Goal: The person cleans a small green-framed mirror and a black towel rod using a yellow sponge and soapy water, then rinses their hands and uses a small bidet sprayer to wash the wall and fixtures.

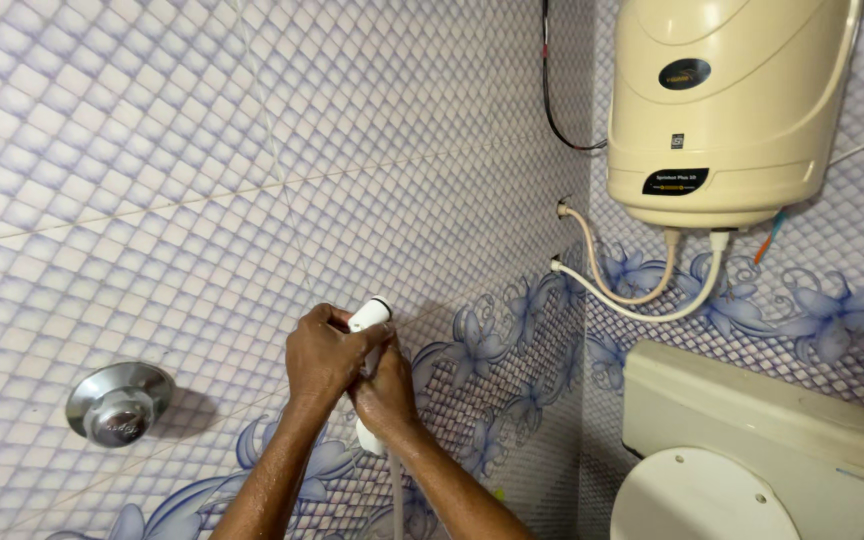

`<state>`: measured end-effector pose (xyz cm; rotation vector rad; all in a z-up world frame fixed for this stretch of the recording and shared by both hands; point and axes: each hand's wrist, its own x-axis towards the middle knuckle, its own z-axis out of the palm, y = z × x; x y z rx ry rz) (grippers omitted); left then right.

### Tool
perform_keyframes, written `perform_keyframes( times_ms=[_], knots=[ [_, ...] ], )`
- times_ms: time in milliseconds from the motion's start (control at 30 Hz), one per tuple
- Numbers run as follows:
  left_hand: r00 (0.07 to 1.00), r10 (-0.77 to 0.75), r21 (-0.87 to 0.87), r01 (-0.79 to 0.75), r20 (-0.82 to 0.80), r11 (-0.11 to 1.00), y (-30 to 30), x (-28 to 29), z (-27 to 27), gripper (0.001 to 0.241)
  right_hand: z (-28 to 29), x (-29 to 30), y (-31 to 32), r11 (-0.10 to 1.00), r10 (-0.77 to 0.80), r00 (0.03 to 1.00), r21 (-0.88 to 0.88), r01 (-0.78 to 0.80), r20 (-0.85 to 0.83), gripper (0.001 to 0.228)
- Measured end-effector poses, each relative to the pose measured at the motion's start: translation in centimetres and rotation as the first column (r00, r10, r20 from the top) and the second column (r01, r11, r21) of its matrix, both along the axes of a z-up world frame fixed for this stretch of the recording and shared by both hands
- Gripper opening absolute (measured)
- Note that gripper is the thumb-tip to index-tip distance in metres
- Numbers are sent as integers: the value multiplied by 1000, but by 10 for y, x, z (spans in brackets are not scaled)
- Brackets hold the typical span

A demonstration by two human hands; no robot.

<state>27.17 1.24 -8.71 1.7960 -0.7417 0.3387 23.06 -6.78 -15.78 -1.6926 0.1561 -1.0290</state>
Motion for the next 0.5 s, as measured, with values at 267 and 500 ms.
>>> perform_keyframes(
  times_ms=[267,500],
  knots=[
    [999,41,-68,-42,-17,997,6,3,-20,48,-12,-2,-15,939,19,1000,-344,-26,-23,46],
    [999,-36,23,36,11,999,8,0,-7,51,-12,-17,-18,957,136,975,-277,-84,174,50]
  ],
)
